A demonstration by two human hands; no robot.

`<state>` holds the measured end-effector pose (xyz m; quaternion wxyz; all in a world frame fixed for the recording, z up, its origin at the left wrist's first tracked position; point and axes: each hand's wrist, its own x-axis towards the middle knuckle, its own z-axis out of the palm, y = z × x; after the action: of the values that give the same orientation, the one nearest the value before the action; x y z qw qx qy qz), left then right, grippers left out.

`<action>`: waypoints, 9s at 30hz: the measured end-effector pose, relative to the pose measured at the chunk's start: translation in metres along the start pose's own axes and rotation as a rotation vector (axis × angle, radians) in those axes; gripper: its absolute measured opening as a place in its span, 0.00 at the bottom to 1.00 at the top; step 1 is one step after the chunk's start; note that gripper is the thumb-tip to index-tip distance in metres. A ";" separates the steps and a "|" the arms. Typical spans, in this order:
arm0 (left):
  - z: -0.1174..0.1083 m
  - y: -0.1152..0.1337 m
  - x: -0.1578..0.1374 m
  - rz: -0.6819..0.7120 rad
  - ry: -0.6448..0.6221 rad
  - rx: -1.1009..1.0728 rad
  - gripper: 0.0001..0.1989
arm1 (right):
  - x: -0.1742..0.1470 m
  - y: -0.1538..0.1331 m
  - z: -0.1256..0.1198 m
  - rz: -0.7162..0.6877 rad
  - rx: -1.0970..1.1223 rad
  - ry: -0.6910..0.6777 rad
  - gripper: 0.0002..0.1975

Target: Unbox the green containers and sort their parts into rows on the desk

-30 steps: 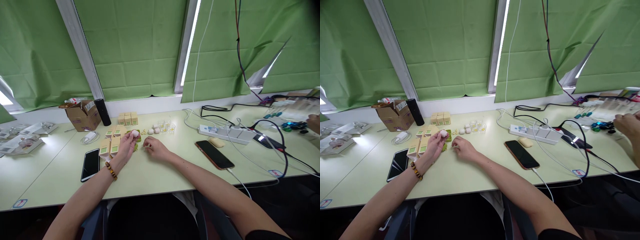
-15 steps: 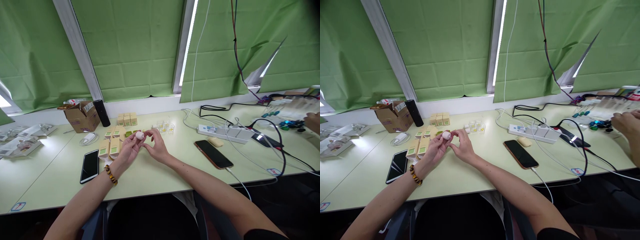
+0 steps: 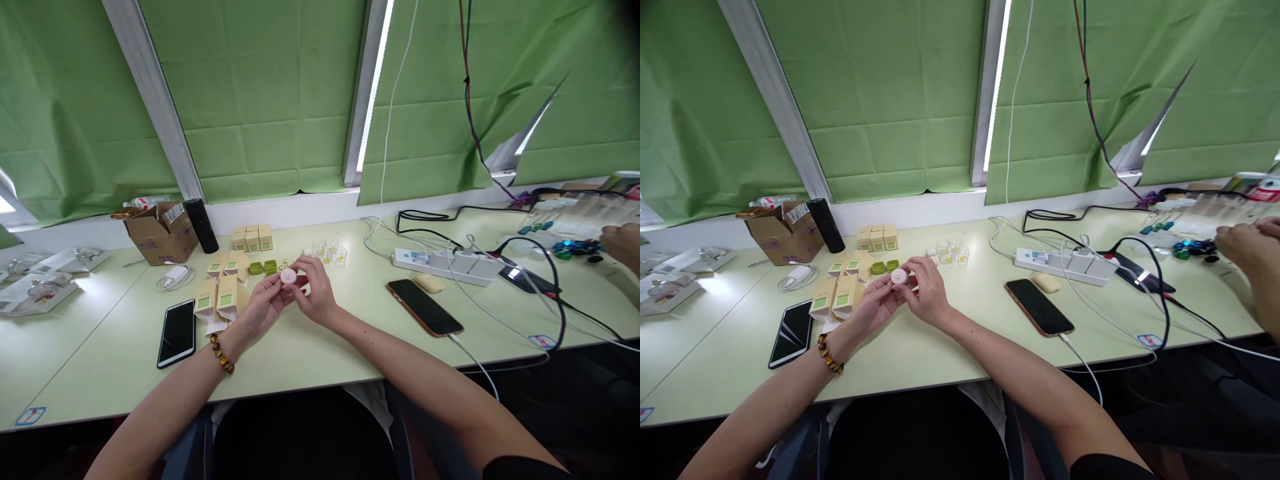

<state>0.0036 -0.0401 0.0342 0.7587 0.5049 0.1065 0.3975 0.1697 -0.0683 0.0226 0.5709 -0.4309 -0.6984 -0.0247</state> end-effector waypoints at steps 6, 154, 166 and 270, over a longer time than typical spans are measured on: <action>0.004 0.003 -0.004 -0.110 -0.068 -0.045 0.23 | 0.003 0.001 -0.001 -0.039 0.004 -0.041 0.13; -0.009 -0.004 -0.003 0.651 0.354 1.133 0.07 | 0.001 0.024 -0.001 0.442 0.902 -0.221 0.30; -0.012 -0.003 -0.003 0.668 0.370 1.129 0.03 | -0.002 0.024 0.002 0.377 0.886 -0.194 0.28; -0.025 -0.008 0.001 0.329 0.243 1.512 0.11 | 0.106 0.094 0.060 0.227 -0.618 -0.592 0.08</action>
<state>-0.0060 -0.0236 0.0159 0.1235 0.8468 0.3544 0.3770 0.1849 0.0831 0.0461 0.1899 -0.6437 -0.7400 -0.0451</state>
